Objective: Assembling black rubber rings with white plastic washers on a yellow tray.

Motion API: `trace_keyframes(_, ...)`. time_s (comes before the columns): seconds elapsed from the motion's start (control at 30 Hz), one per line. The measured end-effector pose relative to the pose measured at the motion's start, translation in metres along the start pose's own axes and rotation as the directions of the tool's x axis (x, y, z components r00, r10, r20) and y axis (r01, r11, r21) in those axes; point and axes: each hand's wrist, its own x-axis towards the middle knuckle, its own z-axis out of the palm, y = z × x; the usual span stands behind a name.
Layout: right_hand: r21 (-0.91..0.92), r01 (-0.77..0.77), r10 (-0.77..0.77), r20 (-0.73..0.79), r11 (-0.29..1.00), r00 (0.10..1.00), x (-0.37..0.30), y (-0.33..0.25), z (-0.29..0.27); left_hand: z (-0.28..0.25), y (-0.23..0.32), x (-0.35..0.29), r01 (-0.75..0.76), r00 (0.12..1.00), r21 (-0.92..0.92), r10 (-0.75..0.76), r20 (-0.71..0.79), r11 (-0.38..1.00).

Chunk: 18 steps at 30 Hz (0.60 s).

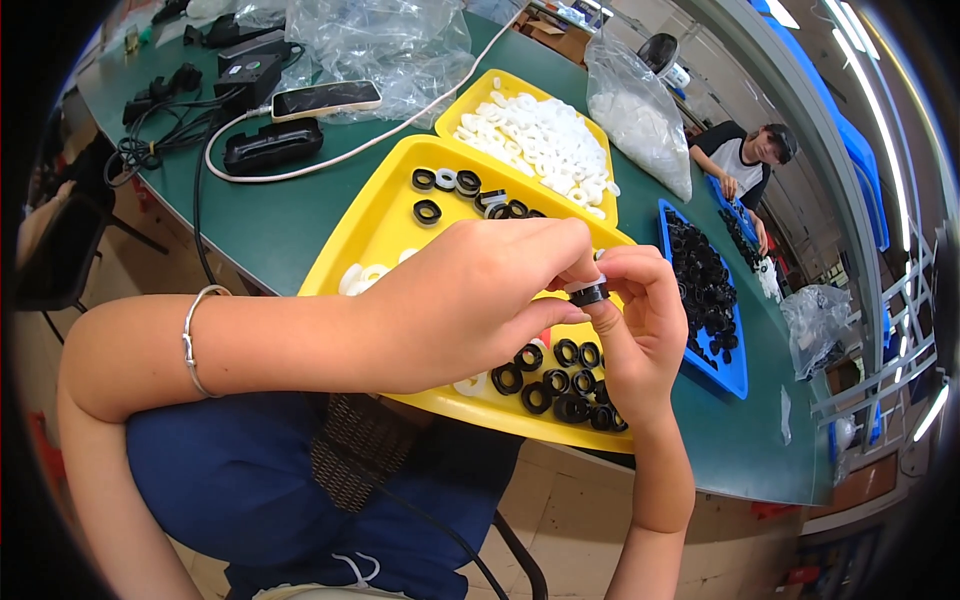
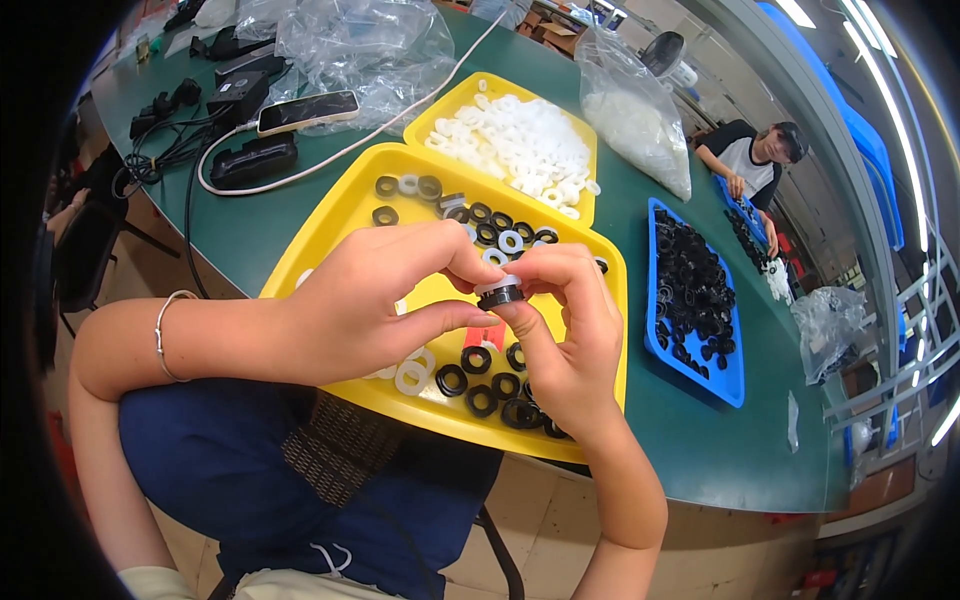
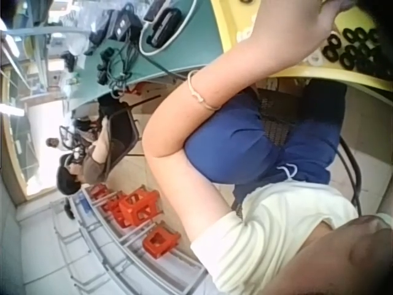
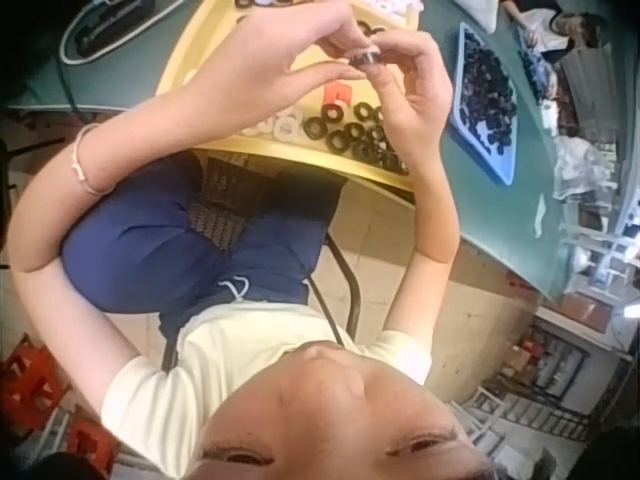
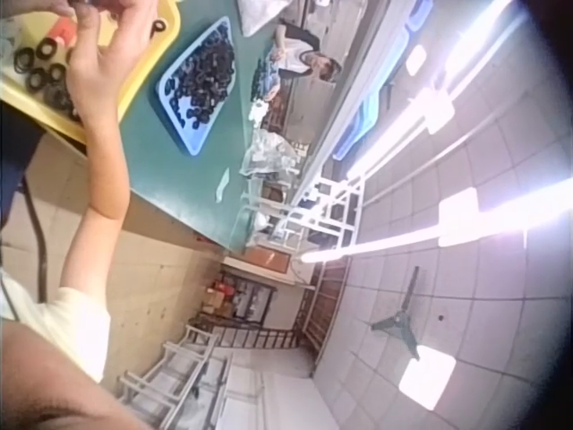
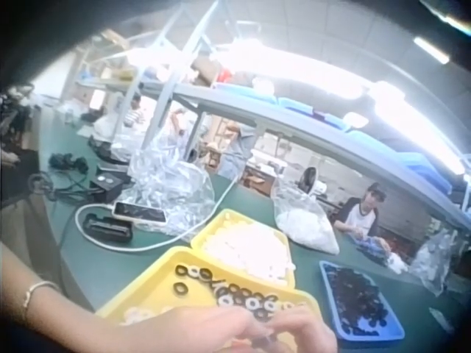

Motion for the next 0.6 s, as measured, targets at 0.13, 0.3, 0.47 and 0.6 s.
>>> trace_keyframes(0.13,-0.130,0.076,-0.077,0.001,0.989,0.997,0.000,-0.003,-0.001,-0.001,0.000,0.000,-0.020,1.000,0.018,0.020,0.003,1.000)
trace_keyframes(0.3,-0.265,0.192,-0.187,0.044,0.945,0.981,0.001,-0.007,-0.001,0.001,0.003,-0.001,-0.047,0.999,0.062,0.045,0.026,0.997)
trace_keyframes(0.47,-0.416,0.193,-0.172,0.089,0.888,0.981,-0.003,-0.007,-0.004,0.005,0.003,0.003,0.003,0.998,0.072,-0.007,0.064,0.997)
trace_keyframes(0.6,-0.141,-0.067,0.048,-0.132,0.988,0.990,-0.001,-0.002,0.007,0.002,-0.005,0.005,0.022,0.999,0.205,-0.017,-0.028,0.978)
